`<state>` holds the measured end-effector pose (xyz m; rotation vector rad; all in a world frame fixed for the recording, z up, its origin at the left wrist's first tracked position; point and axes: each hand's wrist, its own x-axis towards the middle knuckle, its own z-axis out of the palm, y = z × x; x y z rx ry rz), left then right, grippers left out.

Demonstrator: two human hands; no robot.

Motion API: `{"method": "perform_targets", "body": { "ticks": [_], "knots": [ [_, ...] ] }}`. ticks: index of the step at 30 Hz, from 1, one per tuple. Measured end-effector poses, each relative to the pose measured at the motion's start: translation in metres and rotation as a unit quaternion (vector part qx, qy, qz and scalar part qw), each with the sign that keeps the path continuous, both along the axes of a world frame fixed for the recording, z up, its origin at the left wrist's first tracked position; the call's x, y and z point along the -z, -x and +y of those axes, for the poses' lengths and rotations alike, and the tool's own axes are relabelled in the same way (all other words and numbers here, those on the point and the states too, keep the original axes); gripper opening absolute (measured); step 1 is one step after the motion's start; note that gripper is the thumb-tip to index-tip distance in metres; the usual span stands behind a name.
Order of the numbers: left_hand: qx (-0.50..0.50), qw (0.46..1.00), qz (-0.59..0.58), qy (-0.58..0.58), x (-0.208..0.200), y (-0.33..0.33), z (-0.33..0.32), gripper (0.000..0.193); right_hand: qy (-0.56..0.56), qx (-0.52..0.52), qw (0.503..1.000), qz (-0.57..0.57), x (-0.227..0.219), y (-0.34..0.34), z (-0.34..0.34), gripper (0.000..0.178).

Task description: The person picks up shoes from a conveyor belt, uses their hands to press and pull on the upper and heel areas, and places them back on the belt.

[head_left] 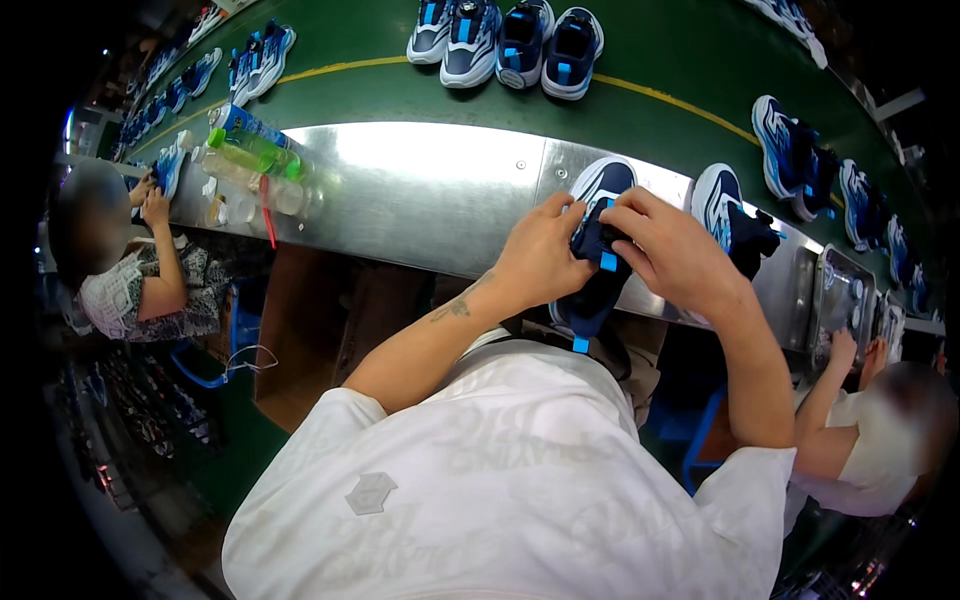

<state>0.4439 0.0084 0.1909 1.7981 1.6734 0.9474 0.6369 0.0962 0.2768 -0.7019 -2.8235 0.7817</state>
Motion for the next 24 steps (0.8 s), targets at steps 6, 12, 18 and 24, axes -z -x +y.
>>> {"method": "perform_targets", "body": {
  "ticks": [6, 12, 18, 24],
  "knots": [
    [-0.055, 0.996, -0.015, -0.066, 0.023, -0.011, -0.007, 0.054, -0.048, 0.056, 0.971, -0.226, 0.011, 0.020, -0.003, 0.030],
    [-0.065, 0.993, 0.021, -0.094, 0.020, -0.019, -0.008, 0.054, -0.130, -0.013, 0.991, -0.027, 0.016, 0.001, -0.004, 0.029],
    [-0.038, 0.994, 0.044, -0.095, 0.022, -0.016, -0.006, 0.054, -0.181, 0.032, 0.977, 0.103, 0.023, 0.001, -0.007, 0.040],
    [-0.039, 0.994, 0.053, -0.087, 0.020, -0.016, -0.007, 0.053, -0.109, 0.086, 0.990, 0.016, 0.028, -0.001, -0.015, 0.035]
  ]
}}
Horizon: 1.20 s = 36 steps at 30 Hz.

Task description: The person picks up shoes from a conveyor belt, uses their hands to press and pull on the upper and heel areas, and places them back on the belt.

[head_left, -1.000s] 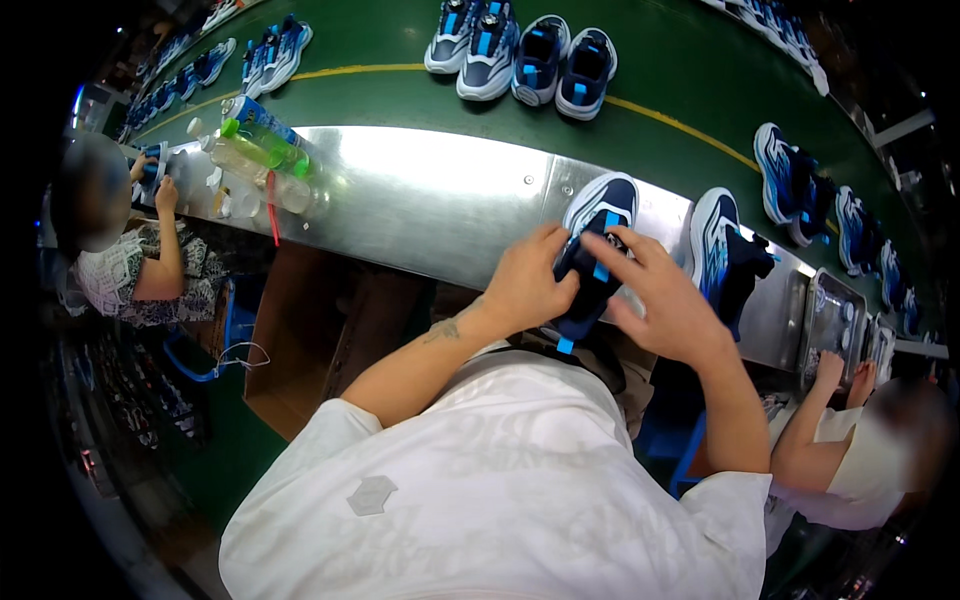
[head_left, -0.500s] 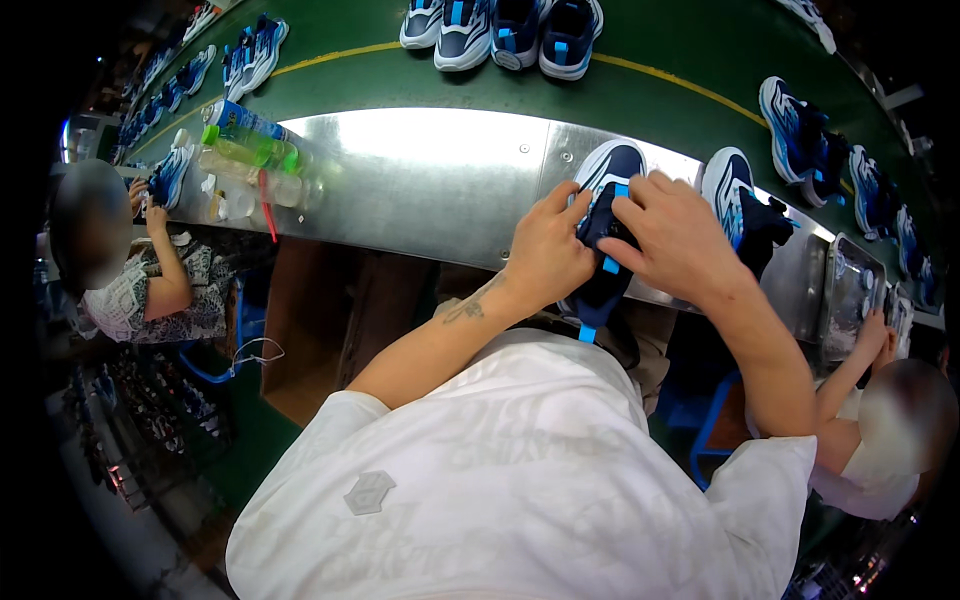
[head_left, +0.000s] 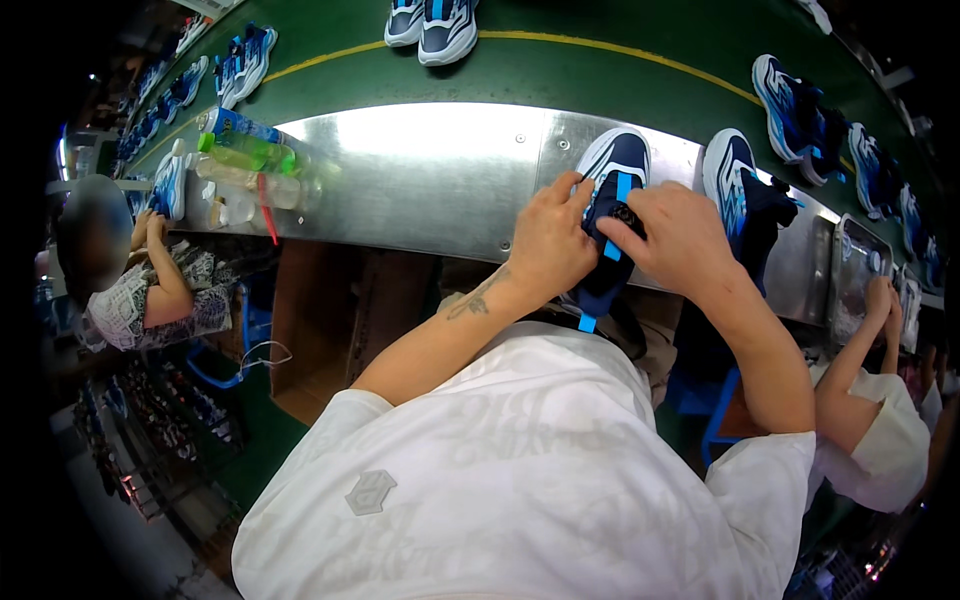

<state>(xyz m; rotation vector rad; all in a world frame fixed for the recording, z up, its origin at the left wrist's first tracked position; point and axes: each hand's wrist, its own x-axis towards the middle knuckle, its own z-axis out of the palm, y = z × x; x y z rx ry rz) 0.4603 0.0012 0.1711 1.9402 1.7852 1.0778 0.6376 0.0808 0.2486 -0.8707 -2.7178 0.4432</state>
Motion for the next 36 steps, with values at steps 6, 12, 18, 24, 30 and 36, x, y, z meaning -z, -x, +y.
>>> {"method": "perform_targets", "body": {
  "ticks": [6, 12, 18, 24, 30, 36],
  "knots": [
    [-0.002, 1.000, -0.003, 0.011, 0.000, -0.002, 0.000, 0.053, 0.078, 0.019, 0.993, -0.090, -0.001, 0.003, 0.002, 0.030],
    [0.002, 1.000, 0.002, -0.007, 0.000, -0.003, 0.001, 0.053, 0.090, -0.002, 0.995, -0.044, -0.006, 0.000, 0.005, 0.031],
    [0.012, 1.000, 0.005, -0.010, -0.002, -0.002, 0.000, 0.055, 0.018, -0.033, 0.999, 0.025, -0.004, -0.004, 0.002, 0.029],
    [-0.011, 0.998, 0.013, 0.059, -0.007, -0.004, -0.003, 0.057, 0.105, 0.029, 0.993, -0.044, -0.002, 0.006, 0.000, 0.033],
    [0.022, 0.998, 0.013, 0.057, -0.018, 0.005, 0.000, 0.043, 0.112, 0.022, 0.992, -0.057, -0.019, -0.003, -0.004, 0.023],
    [-0.139, 0.981, -0.020, 0.136, -0.031, 0.107, 0.021, 0.021, -0.064, 0.127, 0.986, -0.083, -0.061, -0.108, 0.031, 0.054]
  ]
}}
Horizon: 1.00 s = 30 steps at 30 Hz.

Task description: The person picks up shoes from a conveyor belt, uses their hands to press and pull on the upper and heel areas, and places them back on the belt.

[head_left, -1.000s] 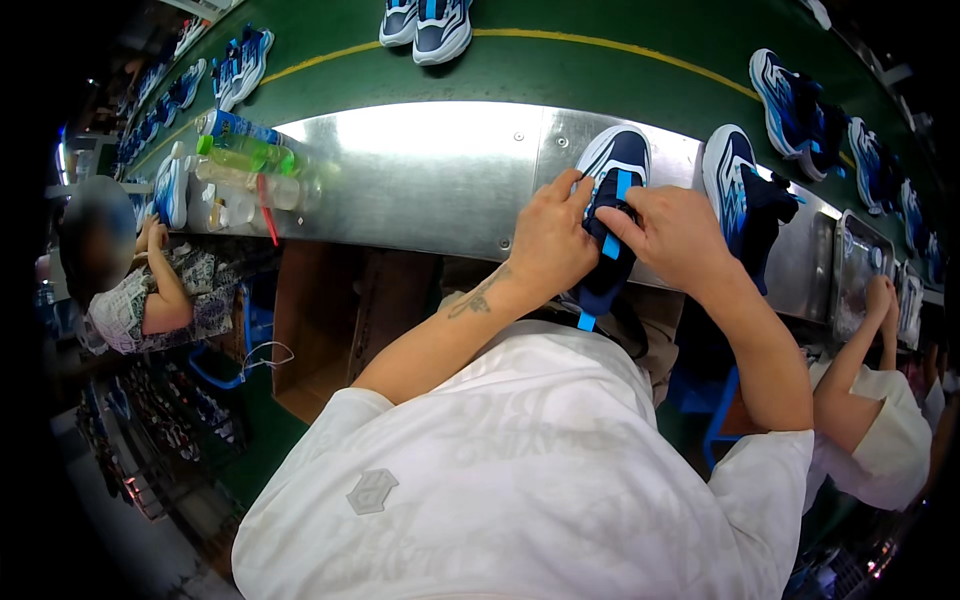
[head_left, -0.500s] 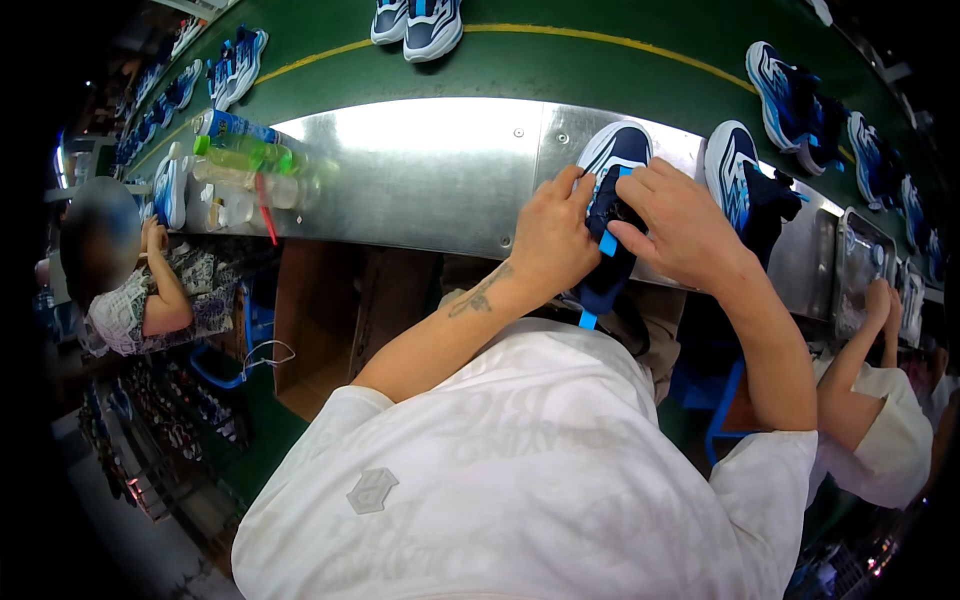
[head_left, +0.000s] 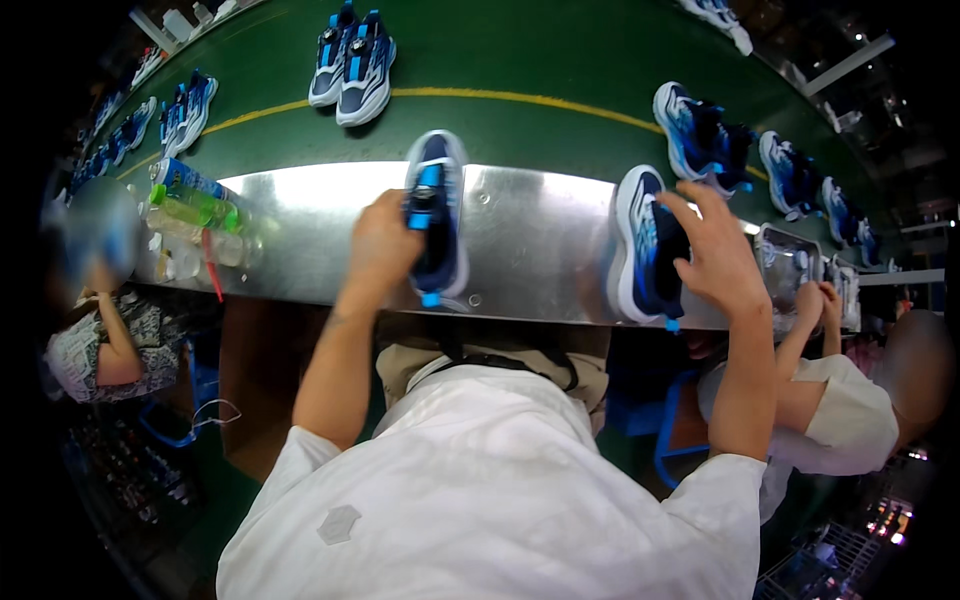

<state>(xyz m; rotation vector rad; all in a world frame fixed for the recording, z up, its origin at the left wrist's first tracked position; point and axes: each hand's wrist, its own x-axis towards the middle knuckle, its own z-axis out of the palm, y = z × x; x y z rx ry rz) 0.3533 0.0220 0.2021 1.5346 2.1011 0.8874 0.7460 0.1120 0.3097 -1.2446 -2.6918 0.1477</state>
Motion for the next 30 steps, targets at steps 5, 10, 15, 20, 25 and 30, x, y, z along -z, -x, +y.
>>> {"method": "perform_targets", "body": {
  "ticks": [5, 10, 15, 20, 25, 30],
  "knots": [
    [0.058, 0.974, 0.056, -0.214, -0.046, 0.002, -0.016, 0.053, 0.089, 0.015, 0.991, 0.094, 0.027, 0.001, 0.011, 0.033],
    [0.166, 0.980, -0.018, -0.111, -0.036, -0.108, -0.029, 0.044, 0.050, -0.053, 0.983, 0.171, 0.041, 0.073, -0.013, 0.035],
    [0.199, 0.974, -0.102, -0.018, 0.007, -0.104, -0.016, 0.022, 0.122, -0.102, 0.979, 0.125, 0.052, 0.102, -0.026, 0.027],
    [0.216, 0.965, -0.128, 0.077, -0.018, -0.103, -0.017, 0.020, 0.083, -0.147, 0.977, 0.133, 0.061, 0.093, -0.037, 0.045],
    [0.264, 0.943, -0.022, -0.201, -0.042, -0.118, -0.003, 0.053, 0.059, 0.078, 0.964, 0.246, 0.075, 0.071, -0.074, 0.090],
    [0.437, 0.888, -0.027, -0.143, -0.025, -0.131, 0.035, 0.041, 0.345, 0.195, 0.837, 0.377, 0.121, 0.064, -0.083, 0.083]
  ]
}}
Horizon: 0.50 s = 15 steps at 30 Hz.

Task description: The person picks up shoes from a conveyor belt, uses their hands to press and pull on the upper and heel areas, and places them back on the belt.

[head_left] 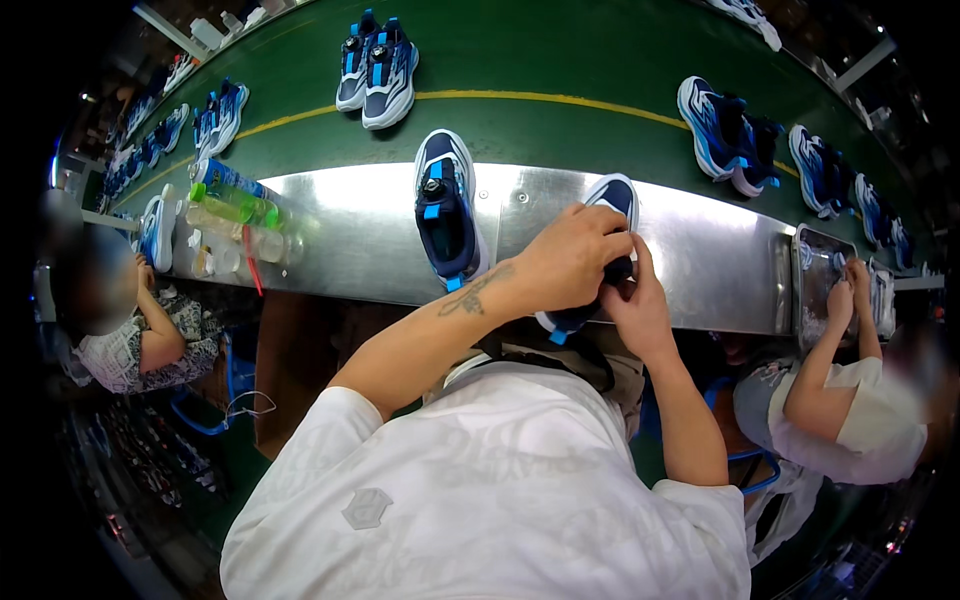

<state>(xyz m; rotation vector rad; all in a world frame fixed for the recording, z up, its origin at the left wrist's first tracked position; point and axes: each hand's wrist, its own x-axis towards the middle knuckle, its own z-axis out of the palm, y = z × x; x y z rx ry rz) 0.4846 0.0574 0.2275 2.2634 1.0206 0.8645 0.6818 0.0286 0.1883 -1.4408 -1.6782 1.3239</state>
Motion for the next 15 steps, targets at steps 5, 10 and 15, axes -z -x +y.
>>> {"method": "perform_targets", "body": {
  "ticks": [5, 10, 15],
  "knots": [
    [-0.006, 0.995, 0.071, -0.070, 0.005, 0.004, -0.010, 0.020, 0.072, 0.041, 0.982, 0.170, -0.001, 0.002, -0.006, 0.078],
    [-0.086, 0.990, 0.035, -0.103, -0.002, 0.002, -0.022, 0.059, -0.013, -0.030, 0.998, 0.054, -0.029, 0.001, -0.019, 0.072],
    [-0.300, 0.922, -0.216, 0.113, 0.032, 0.002, -0.052, 0.068, -0.229, -0.177, 0.948, -0.134, -0.078, 0.000, 0.019, 0.050]
  ]
}}
